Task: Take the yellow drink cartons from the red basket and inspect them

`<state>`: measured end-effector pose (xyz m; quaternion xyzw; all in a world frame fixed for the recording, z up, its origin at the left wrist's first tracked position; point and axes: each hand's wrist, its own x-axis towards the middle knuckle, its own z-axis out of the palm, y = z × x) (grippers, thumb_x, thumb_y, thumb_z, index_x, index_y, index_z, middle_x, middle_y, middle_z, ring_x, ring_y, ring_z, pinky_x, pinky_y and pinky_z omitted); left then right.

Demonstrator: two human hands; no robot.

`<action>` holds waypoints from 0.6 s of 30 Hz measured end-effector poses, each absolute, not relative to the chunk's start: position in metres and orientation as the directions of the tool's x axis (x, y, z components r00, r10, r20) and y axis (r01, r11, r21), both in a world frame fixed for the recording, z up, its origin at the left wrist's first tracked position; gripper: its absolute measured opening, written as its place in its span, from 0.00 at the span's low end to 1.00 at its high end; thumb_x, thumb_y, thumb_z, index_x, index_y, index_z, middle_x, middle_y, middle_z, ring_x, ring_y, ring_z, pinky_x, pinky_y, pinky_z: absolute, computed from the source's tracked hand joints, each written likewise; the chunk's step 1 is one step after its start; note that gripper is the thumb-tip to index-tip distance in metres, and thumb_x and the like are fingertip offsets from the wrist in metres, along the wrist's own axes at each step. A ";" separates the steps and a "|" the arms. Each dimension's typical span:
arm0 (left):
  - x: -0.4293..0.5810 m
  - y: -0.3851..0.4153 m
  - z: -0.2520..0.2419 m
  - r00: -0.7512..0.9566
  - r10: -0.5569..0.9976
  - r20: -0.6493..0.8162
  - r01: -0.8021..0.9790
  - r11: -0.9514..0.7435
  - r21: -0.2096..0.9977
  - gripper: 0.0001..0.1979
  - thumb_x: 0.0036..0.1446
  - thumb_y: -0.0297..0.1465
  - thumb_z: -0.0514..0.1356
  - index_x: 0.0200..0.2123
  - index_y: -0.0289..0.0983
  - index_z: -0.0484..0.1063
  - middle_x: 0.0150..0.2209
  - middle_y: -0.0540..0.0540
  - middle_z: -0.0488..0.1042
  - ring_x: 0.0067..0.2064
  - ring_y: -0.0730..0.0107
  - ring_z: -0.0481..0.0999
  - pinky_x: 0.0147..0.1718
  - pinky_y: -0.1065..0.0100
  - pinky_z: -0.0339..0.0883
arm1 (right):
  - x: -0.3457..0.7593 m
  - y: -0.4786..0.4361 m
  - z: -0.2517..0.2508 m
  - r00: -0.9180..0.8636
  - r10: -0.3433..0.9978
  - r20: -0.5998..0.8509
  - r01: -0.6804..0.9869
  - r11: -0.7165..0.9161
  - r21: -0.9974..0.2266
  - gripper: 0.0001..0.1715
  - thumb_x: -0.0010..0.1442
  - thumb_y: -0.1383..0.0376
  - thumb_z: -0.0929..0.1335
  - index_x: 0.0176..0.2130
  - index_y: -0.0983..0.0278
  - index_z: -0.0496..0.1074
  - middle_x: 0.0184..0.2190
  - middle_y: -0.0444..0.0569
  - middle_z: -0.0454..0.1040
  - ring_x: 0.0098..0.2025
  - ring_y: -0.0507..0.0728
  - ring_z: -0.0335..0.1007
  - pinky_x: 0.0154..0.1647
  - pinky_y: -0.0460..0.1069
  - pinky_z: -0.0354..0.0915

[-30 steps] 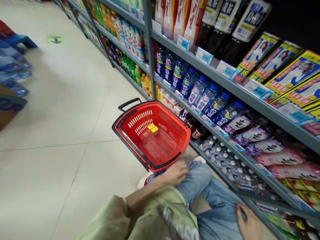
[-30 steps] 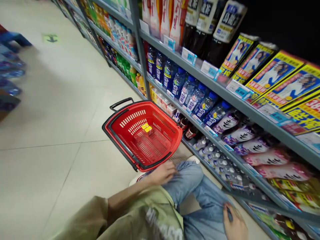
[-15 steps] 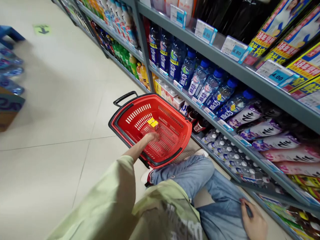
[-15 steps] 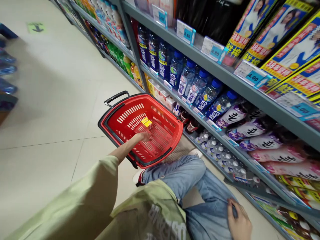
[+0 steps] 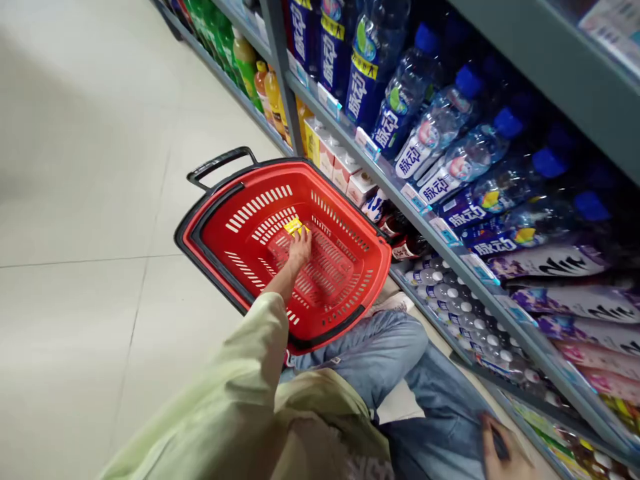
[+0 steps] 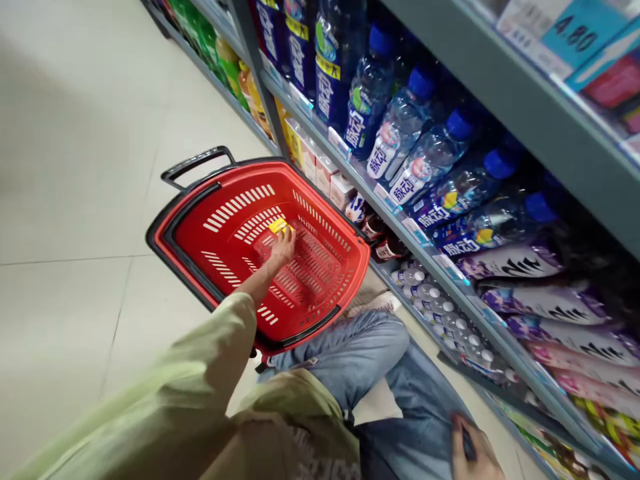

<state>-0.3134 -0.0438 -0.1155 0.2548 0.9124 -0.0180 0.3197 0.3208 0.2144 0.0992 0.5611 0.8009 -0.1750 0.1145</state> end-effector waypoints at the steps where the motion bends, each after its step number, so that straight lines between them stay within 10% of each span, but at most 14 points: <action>1: -0.310 -0.044 -0.122 -0.685 0.440 -0.581 0.468 0.877 0.111 0.39 0.61 0.22 0.53 0.73 0.21 0.45 0.75 0.20 0.39 0.73 0.28 0.41 0.65 0.38 0.50 | 0.322 0.217 0.099 -0.315 0.859 -0.402 0.949 0.289 -0.127 0.35 0.56 0.38 0.66 0.42 0.61 0.84 0.44 0.57 0.83 0.39 0.66 0.82 0.33 0.53 0.74; 18: -0.274 -0.039 -0.107 -0.587 0.455 -0.670 0.451 0.871 0.196 0.20 0.68 0.25 0.50 0.60 0.31 0.71 0.68 0.29 0.62 0.68 0.45 0.62 0.63 0.46 0.58 | 0.300 0.200 0.105 -0.486 0.832 -0.266 0.874 0.461 -0.154 0.45 0.64 0.32 0.57 0.42 0.63 0.81 0.44 0.59 0.83 0.43 0.70 0.82 0.41 0.60 0.74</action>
